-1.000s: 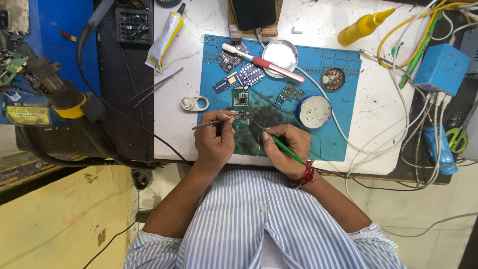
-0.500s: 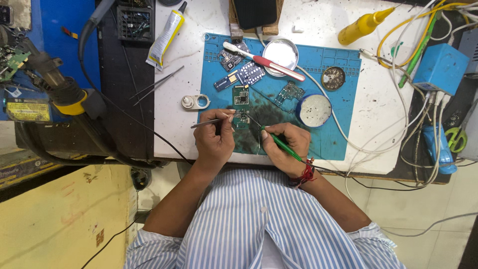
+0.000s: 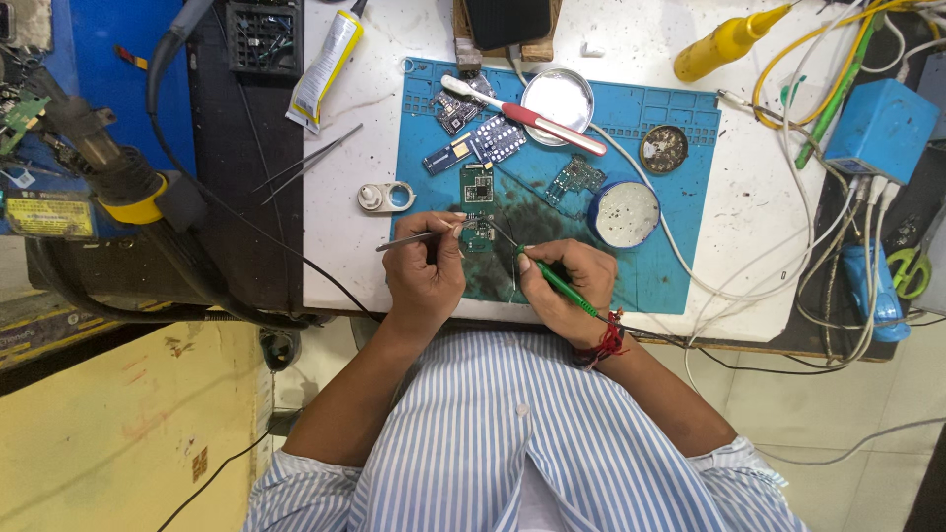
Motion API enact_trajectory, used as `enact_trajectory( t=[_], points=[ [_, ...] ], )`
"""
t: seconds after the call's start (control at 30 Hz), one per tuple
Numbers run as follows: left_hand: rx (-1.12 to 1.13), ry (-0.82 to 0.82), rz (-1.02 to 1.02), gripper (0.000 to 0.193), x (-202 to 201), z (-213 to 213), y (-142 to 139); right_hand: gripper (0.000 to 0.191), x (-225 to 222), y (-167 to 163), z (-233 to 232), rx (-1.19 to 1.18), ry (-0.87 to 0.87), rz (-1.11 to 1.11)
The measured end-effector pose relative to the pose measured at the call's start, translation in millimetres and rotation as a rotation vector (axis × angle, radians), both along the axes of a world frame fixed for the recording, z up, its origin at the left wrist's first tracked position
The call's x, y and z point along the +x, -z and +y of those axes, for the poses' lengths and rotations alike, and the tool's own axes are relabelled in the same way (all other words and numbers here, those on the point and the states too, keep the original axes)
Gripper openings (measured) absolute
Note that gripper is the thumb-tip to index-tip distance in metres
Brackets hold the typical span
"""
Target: The person uses a soldering iron and tweezers to work on a small circuit board, then handles a disassembled smartphone, connecting ribbon cables and adjusting internal components. The person uses a screwdriver to remove screws and a hot air gun to heat the motherboard.
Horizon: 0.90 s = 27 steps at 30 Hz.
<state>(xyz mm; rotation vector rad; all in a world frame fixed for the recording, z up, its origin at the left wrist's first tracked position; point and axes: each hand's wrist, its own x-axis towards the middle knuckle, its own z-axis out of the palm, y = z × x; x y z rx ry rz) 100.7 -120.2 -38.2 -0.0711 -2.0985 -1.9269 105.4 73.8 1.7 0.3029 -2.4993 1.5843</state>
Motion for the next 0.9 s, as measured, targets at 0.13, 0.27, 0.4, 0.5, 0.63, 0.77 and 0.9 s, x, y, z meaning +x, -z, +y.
enact_trajectory(
  t=[0.13, 0.27, 0.4, 0.5, 0.63, 0.77, 0.9],
  points=[
    [-0.019, 0.004, 0.008, 0.014, -21.1, 3.4, -5.2, 0.008, -21.1, -5.0, 1.6, -0.005, 0.006, -0.012],
    [-0.031, -0.001, 0.010, 0.015, -65.8, -0.5, -8.2, 0.007, -63.8, -6.7, -0.1, -0.006, 0.009, -0.008],
    [-0.038, -0.001, 0.025, 0.015, -80.3, 8.8, -5.2, 0.008, -78.1, -4.5, 9.3, -0.003, 0.009, 0.016],
    [-0.038, 0.008, 0.039, 0.015, -14.6, 31.9, 1.6, 0.007, -12.3, -0.6, 28.5, -0.036, 0.022, -0.046],
    [-0.027, 0.019, -0.015, 0.015, 71.1, 49.0, 21.1, 0.008, 73.3, 22.8, 50.0, 0.000, 0.013, -0.010],
    [-0.023, 0.000, -0.001, 0.014, 144.7, 86.6, 42.0, 0.008, 147.4, 43.9, 86.2, -0.004, 0.012, -0.017],
    [-0.030, -0.001, -0.015, 0.015, 202.2, 121.8, 55.8, 0.008, 204.0, 55.7, 118.7, -0.004, 0.026, -0.003]
  ],
)
